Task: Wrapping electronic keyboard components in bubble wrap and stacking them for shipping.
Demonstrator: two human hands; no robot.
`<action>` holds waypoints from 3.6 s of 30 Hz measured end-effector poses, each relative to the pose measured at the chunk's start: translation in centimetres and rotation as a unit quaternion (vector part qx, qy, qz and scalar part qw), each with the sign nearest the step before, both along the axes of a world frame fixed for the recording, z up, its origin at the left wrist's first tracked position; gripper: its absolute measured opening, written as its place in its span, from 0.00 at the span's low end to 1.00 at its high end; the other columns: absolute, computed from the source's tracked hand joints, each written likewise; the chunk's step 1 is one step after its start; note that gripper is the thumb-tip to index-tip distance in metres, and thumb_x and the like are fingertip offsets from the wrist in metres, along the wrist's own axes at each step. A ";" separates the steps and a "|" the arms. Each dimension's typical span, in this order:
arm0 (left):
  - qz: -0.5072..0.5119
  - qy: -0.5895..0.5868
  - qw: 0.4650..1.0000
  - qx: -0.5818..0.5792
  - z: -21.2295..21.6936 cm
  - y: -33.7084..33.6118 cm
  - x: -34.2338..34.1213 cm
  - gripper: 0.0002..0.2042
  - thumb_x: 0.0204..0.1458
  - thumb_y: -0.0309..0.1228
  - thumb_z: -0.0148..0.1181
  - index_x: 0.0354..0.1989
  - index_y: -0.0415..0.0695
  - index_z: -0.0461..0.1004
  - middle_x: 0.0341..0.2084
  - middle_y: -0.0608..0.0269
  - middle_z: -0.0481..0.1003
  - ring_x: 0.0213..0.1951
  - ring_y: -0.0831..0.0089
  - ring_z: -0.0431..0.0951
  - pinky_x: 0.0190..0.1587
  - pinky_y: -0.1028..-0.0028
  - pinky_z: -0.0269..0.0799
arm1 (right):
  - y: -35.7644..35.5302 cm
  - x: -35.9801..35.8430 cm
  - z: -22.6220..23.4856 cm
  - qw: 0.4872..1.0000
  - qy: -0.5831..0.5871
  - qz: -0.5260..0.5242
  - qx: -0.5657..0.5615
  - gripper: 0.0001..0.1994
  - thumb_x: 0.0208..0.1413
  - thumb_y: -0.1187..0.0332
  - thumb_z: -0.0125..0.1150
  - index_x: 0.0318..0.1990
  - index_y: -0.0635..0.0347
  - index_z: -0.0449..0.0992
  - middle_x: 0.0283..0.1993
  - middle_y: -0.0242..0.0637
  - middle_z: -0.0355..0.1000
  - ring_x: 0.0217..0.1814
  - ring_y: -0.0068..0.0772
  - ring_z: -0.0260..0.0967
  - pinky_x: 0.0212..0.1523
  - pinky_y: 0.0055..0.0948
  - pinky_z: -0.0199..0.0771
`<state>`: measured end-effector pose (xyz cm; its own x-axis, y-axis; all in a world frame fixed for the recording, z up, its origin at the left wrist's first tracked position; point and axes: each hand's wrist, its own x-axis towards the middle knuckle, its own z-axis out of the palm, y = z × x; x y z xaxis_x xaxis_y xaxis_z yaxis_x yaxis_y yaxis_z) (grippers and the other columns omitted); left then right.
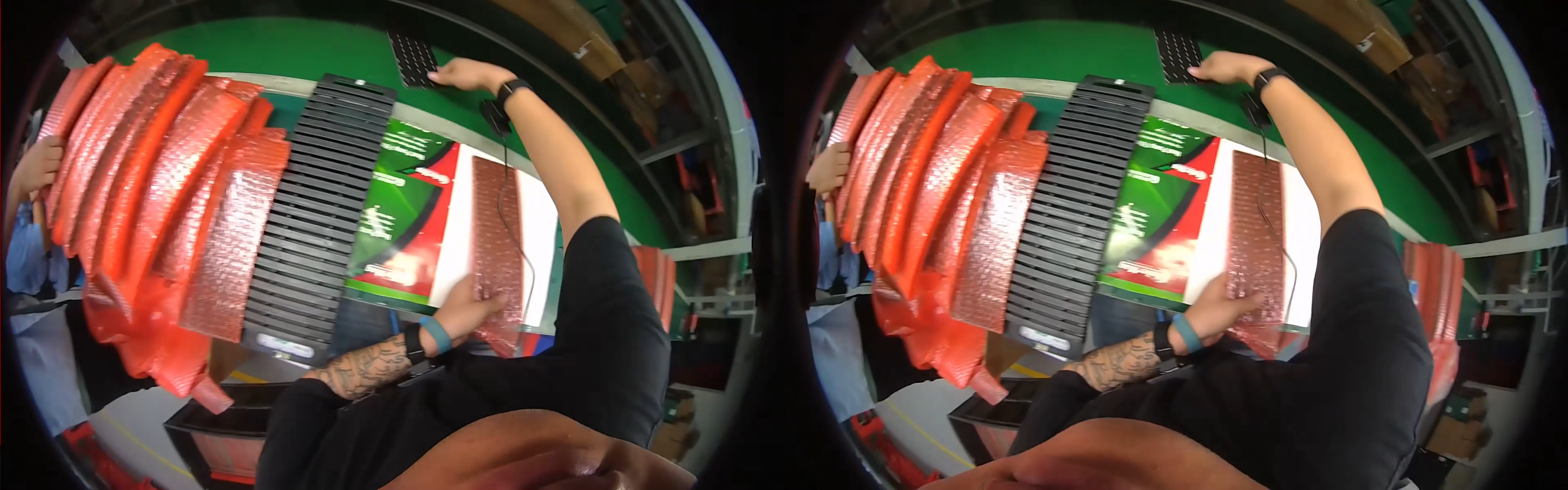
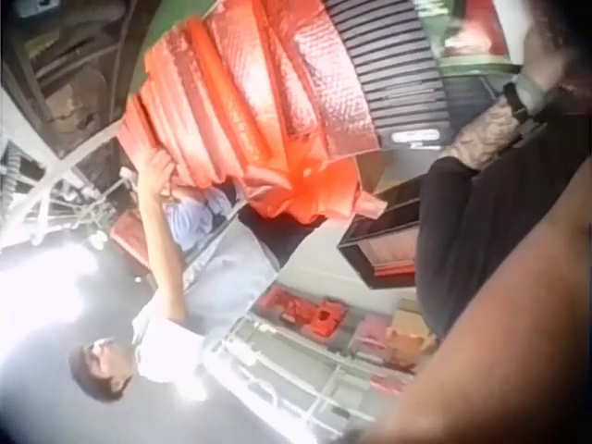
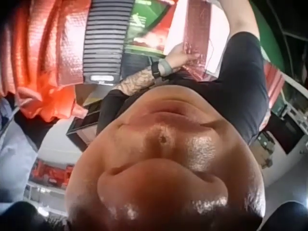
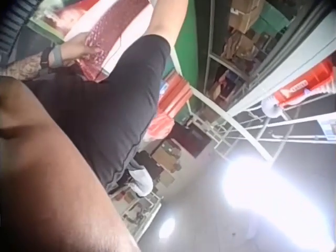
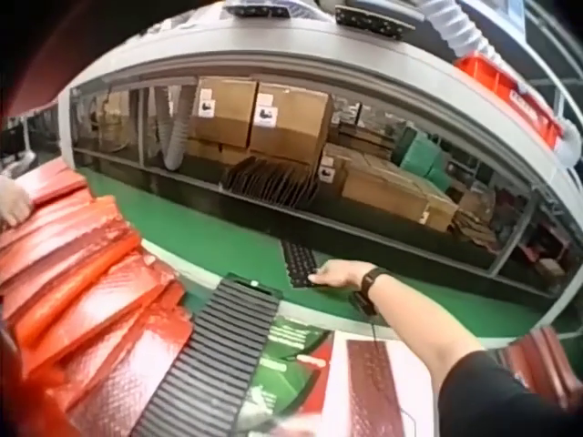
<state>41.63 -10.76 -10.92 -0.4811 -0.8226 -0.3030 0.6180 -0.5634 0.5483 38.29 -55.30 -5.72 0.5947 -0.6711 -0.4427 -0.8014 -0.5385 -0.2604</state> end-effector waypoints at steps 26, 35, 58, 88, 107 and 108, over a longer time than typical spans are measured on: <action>0.146 0.012 0.989 -0.002 -1.5 0.7 -2.8 0.21 0.72 0.41 0.39 0.63 0.37 0.64 0.55 0.55 0.74 0.54 0.66 0.77 0.58 0.65 0.74 | 37.1 -18.3 1.5 0.698 -0.601 -0.383 0.069 0.23 0.62 0.73 0.62 0.62 0.72 0.66 0.42 0.40 0.81 0.39 0.24 0.79 0.41 0.24 0.80; 0.196 0.006 0.981 -0.001 -0.7 2.4 -4.0 0.22 0.73 0.40 0.34 0.62 0.36 0.64 0.56 0.55 0.73 0.54 0.66 0.76 0.58 0.66 0.74 | 44.5 -14.5 -1.4 0.731 -0.509 -0.454 -0.022 0.29 0.56 0.73 0.69 0.64 0.72 0.67 0.38 0.35 0.76 0.36 0.19 0.73 0.37 0.19 0.74; 0.150 0.016 0.987 -0.058 -0.5 2.3 -3.7 0.18 0.67 0.28 0.49 0.63 0.36 0.61 0.55 0.56 0.73 0.55 0.69 0.76 0.58 0.67 0.73 | 42.6 -17.1 -1.2 0.867 -0.315 -0.364 -0.131 0.33 0.48 0.63 0.75 0.62 0.67 0.72 0.48 0.42 0.69 0.48 0.33 0.68 0.51 0.29 0.71; -0.022 0.213 0.975 -0.057 4.3 -5.4 -4.7 0.18 0.65 0.24 0.43 0.62 0.34 0.64 0.58 0.52 0.72 0.54 0.58 0.79 0.57 0.61 0.77 | 44.8 -16.0 17.3 0.779 -0.343 0.114 -0.513 0.17 0.34 0.85 0.55 0.38 0.70 0.78 0.32 0.46 0.76 0.37 0.49 0.78 0.36 0.38 0.75; 0.040 0.116 0.990 0.062 2.8 1.9 -2.6 0.25 0.70 0.47 0.43 0.61 0.38 0.66 0.55 0.56 0.75 0.55 0.63 0.77 0.59 0.61 0.73 | 47.2 -14.9 4.2 0.915 -0.278 -0.030 -0.290 0.25 0.46 0.68 0.74 0.50 0.63 0.69 0.60 0.49 0.67 0.60 0.49 0.67 0.59 0.41 0.67; 0.038 0.115 0.990 0.064 2.0 1.9 -2.7 0.25 0.70 0.47 0.43 0.61 0.38 0.66 0.55 0.56 0.75 0.55 0.63 0.77 0.59 0.61 0.73 | 47.1 -15.4 3.1 0.916 -0.277 -0.033 -0.289 0.25 0.46 0.68 0.74 0.50 0.63 0.69 0.60 0.49 0.67 0.60 0.49 0.67 0.59 0.41 0.67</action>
